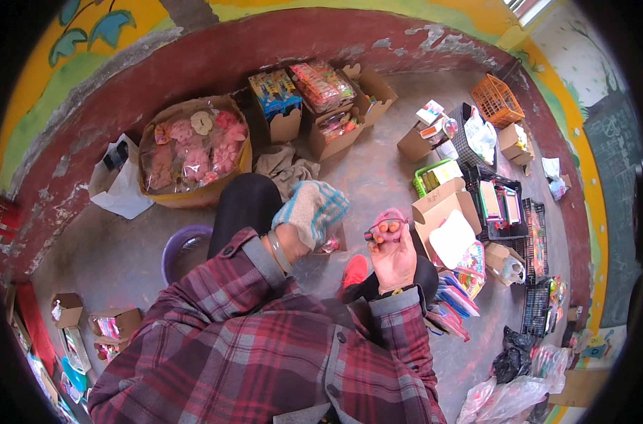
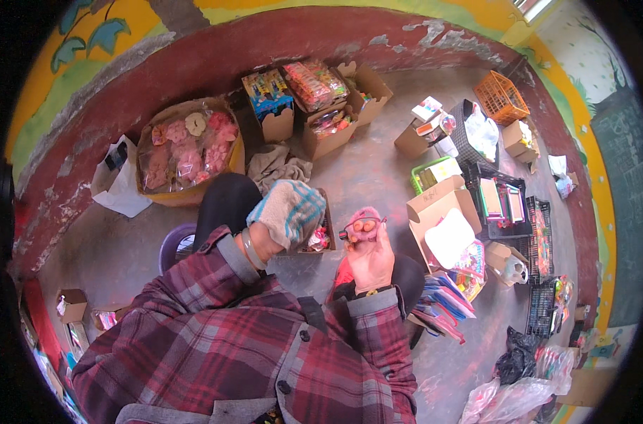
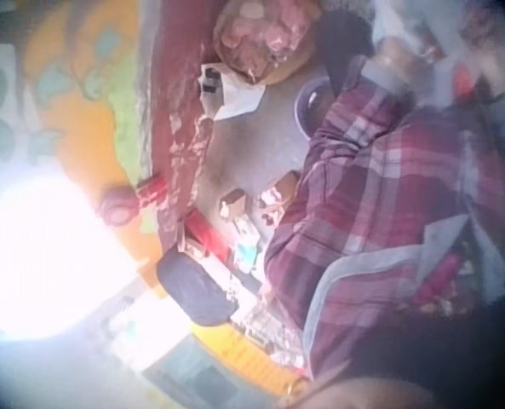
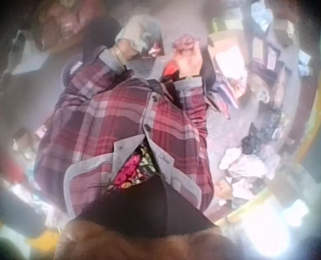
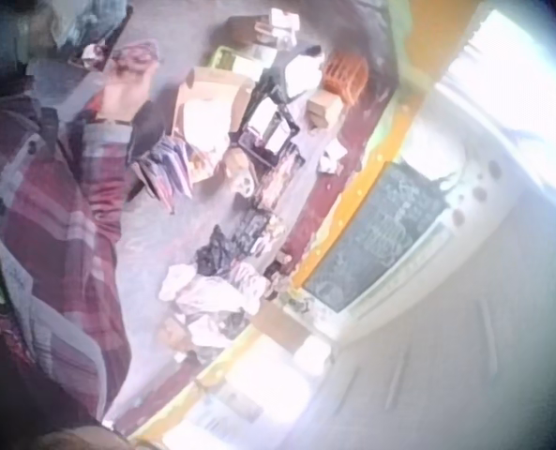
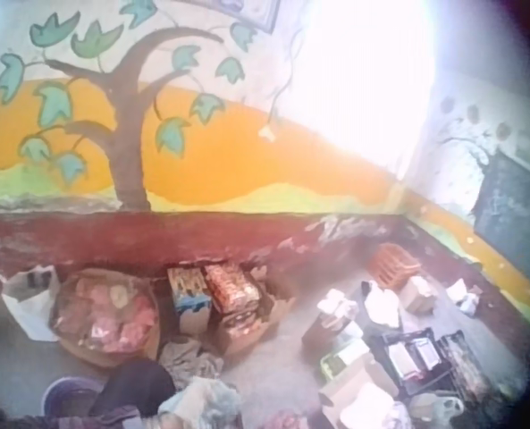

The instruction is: The person sits on a low stool and wipes small hair accessories, such as hair ties and clips, with a cloth. They pick up items from a cardboard box, wipe them individually, and place them into a second box. The person handles the items one at a time throughout the process.

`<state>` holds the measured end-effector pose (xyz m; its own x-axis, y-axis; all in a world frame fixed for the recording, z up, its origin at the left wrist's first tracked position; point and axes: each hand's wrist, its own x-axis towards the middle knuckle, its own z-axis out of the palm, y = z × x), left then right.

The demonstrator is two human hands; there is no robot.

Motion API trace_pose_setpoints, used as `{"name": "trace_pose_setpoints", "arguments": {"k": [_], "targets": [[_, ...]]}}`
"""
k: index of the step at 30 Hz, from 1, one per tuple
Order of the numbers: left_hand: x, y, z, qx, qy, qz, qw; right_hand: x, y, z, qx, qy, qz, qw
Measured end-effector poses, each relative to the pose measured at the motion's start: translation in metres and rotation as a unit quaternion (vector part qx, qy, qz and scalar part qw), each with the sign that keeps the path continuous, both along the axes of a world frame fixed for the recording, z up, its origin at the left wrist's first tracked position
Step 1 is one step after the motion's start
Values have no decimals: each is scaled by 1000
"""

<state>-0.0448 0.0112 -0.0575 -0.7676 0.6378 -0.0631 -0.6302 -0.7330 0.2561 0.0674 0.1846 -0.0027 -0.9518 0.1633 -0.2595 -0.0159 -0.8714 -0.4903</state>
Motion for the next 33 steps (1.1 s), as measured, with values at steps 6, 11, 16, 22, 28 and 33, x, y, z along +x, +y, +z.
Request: {"name": "trace_pose_setpoints", "arguments": {"k": [6,11,16,22,28,33], "targets": [[4,22,-36,-362,561,35,744,2,-3,1,-51,47,-4,998],[12,16,-5,-480,577,-4,661,-4,-17,-1,-84,51,-62,993],[39,20,-11,-517,530,141,658,-19,-53,12,-95,60,-71,991],[42,3,37,-590,612,257,460,-15,-65,9,-74,60,-24,995],[37,0,52,-690,492,150,509,-10,-70,14,-52,21,-19,998],[24,4,-26,-559,431,225,672,-7,-68,15,-57,10,8,998]]}}
